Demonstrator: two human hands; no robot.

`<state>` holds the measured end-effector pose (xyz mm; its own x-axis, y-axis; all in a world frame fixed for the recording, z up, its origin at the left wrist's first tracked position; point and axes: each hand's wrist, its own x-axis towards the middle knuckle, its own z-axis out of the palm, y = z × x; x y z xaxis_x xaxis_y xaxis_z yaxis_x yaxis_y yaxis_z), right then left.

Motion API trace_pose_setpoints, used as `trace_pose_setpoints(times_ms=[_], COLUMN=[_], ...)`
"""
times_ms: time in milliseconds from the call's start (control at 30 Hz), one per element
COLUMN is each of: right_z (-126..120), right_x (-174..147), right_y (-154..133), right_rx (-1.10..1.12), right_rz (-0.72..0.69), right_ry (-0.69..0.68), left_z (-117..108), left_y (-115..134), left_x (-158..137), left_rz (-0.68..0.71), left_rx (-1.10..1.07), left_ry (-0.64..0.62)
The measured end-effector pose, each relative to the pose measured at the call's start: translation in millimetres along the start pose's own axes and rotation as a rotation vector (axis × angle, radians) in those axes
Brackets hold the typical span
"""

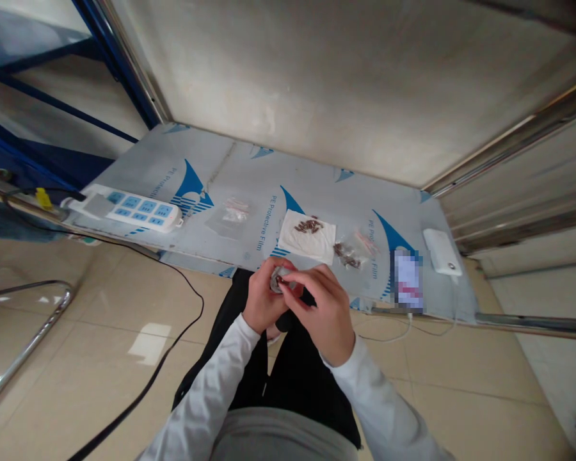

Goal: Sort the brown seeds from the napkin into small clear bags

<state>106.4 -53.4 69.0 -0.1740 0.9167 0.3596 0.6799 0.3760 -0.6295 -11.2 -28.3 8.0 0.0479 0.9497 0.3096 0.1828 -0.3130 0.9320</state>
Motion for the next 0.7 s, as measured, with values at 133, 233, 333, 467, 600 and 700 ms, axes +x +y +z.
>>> trace_pose_setpoints(times_ms=[133, 233, 333, 467, 600, 700], right_z=[-1.1, -7.2, -17.4, -32.4, -30.9, -15.6], right_x=[-1.6, 0.7, 6.8, 12.1, 6.4, -0.2], right_y=[5.5, 8.3, 15.6, 30.5, 39.2, 40.2], right_rx=[-0.117, -0.078, 0.038, 0.153, 0.298, 0.544], right_rz=[-0.065, -0.074, -0.029, 0.003, 0.107, 0.315], right_ry=[-0.103, -0.189, -0.219, -0.199, -0.173, -0.089], left_z=[-2.3, -5.6, -9.2, -10.7, -6.9, -3.1], left_y=[3.1, 3.3, 2.8, 1.9, 6.3, 12.9], left_x=[-1.6, -1.9, -1.6, -1.9, -2.2, -2.5], left_rz=[-0.004, -0.029, -0.059, -0.206, -0.317, -0.306], left_rx=[0.027, 0.054, 0.015, -0.301, -0.418, -0.448], left_ry=[-0.011, -0.047, -0.132, -0.149, -0.029, 0.067])
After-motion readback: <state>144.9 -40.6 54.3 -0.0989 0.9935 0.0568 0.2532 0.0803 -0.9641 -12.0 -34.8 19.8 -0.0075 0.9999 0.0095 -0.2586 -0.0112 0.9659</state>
